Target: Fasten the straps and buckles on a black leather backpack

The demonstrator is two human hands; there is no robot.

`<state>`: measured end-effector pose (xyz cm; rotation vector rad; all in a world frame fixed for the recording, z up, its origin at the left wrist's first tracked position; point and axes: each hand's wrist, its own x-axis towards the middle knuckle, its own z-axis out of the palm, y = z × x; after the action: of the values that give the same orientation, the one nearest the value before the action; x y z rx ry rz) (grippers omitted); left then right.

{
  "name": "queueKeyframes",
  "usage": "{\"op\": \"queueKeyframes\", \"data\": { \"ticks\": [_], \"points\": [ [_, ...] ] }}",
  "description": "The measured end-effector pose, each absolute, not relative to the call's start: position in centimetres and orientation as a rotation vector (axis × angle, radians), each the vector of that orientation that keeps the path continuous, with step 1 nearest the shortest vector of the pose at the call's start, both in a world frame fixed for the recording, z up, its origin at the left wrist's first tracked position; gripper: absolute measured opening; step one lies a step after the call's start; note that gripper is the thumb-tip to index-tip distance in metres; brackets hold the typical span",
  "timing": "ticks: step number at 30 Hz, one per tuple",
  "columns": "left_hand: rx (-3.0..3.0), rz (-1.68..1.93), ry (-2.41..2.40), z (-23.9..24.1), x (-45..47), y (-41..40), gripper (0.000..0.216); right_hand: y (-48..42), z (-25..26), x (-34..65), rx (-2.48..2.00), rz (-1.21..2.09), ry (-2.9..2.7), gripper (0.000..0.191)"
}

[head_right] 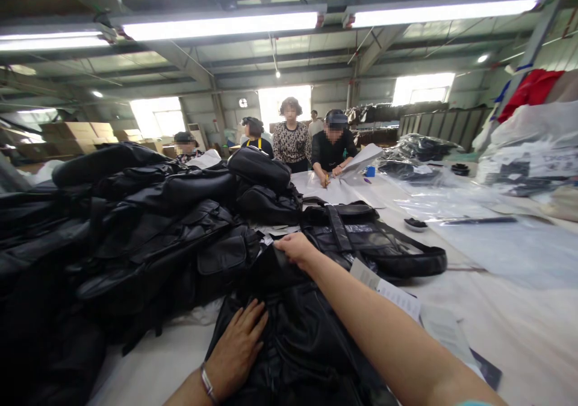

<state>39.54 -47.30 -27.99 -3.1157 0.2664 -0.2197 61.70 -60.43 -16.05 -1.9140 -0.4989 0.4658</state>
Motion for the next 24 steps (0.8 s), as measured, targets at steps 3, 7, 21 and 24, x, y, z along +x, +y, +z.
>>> {"op": "queueKeyframes", "data": {
  "ticks": [3,7,21,24],
  "points": [
    [-3.137,-0.311,0.137,-28.0,39.4,-47.1,0.062,-58.9,-14.1,58.7,-1.64,0.612,-0.46,0.024],
    [-3.26,-0.271,0.042,-27.6,39.9,-46.2,0.064,-60.2,-16.8,53.2,-1.473,0.845,-0.4,0.025],
    [-3.294,-0.094,0.33,-22.8,39.3,-49.4,0.032,-66.7,-22.8,54.0,-1.242,0.949,-0.224,0.033],
    [-3.201,0.003,0.355,-22.6,40.5,-50.0,0.027,-66.2,-22.6,53.6,-1.175,0.975,-0.234,0.033]
  ]
}}
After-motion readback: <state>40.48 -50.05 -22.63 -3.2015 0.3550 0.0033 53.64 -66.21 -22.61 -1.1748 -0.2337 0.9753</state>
